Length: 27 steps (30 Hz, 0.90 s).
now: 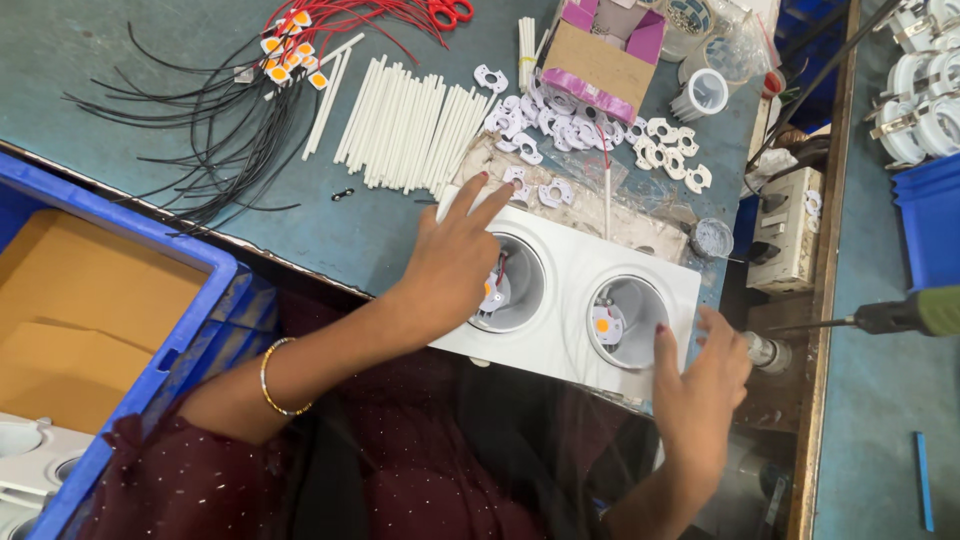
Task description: The person assembles a dual recessed LED light fixture by inserting LED modules into the housing, securing them with a screwdriver, and connecting red and black wires. She then places white plastic rings over the modules to complete the assembly.
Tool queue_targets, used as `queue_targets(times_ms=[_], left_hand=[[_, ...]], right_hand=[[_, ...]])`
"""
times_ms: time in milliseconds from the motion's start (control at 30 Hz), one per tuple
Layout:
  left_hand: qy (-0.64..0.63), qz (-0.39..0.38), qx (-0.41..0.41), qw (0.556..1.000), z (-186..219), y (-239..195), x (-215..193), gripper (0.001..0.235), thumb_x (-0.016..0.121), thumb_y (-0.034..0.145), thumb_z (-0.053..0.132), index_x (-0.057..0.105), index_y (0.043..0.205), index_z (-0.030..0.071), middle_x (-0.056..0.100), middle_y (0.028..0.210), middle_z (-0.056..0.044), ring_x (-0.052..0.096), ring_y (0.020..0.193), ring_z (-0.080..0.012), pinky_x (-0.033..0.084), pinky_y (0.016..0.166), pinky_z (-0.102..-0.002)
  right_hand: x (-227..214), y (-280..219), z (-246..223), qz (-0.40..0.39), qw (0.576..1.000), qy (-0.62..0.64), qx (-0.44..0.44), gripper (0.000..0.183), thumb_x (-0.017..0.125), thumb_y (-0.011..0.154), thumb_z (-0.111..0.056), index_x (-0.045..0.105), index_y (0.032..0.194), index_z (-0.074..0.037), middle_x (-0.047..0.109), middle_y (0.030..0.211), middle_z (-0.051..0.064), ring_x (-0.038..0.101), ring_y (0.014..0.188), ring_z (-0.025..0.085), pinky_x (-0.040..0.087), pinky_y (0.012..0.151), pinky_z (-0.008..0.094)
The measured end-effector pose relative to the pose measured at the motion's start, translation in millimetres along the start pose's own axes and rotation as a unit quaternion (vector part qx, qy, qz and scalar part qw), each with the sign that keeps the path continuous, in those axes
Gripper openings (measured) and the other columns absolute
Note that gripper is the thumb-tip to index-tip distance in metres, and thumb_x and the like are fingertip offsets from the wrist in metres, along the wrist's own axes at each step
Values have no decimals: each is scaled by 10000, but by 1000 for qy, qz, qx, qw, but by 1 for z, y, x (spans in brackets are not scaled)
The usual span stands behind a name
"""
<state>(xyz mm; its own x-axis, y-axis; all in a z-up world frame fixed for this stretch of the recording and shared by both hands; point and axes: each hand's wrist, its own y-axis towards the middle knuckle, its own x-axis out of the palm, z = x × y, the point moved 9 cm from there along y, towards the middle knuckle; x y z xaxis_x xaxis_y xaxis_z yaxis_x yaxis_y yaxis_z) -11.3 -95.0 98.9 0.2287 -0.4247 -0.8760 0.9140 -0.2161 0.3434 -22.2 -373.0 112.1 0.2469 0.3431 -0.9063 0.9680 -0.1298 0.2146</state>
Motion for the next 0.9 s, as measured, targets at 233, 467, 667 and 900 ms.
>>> queue_targets(times_ms=[233,467,667,900], left_hand=[[69,-90,-14,993,-6,7,7,156,759,600,2,751,756,6,439,1473,-141,327,1409,-374,493,770,-533],[144,-126,-19,981,-6,11,12,202,806,606,117,766,789,41,489,1358,-79,441,1259,-288,480,750,-473],[152,-116,1,982,-9,13,13,194,805,610,126,775,788,53,491,1379,-68,466,1230,-277,472,737,-477],[160,-145,-8,976,-7,14,12,227,822,581,134,781,788,50,458,1412,-76,444,1245,-288,462,763,-490]], right_hand=[[13,-20,-104,-17,956,199,-214,320,628,984,-213,635,1269,-67,519,1442,183,444,1386,353,326,1171,511],[52,-26,-160,-87,943,114,-300,249,585,888,-111,764,1053,-60,305,1608,281,263,1495,423,174,1138,575],[58,-26,-157,-97,943,100,-301,276,545,889,-110,761,1052,-53,262,1642,273,230,1537,396,167,1148,582],[56,-28,-159,-91,943,104,-303,276,551,886,-111,757,1053,-36,252,1654,259,226,1541,397,167,1151,582]])
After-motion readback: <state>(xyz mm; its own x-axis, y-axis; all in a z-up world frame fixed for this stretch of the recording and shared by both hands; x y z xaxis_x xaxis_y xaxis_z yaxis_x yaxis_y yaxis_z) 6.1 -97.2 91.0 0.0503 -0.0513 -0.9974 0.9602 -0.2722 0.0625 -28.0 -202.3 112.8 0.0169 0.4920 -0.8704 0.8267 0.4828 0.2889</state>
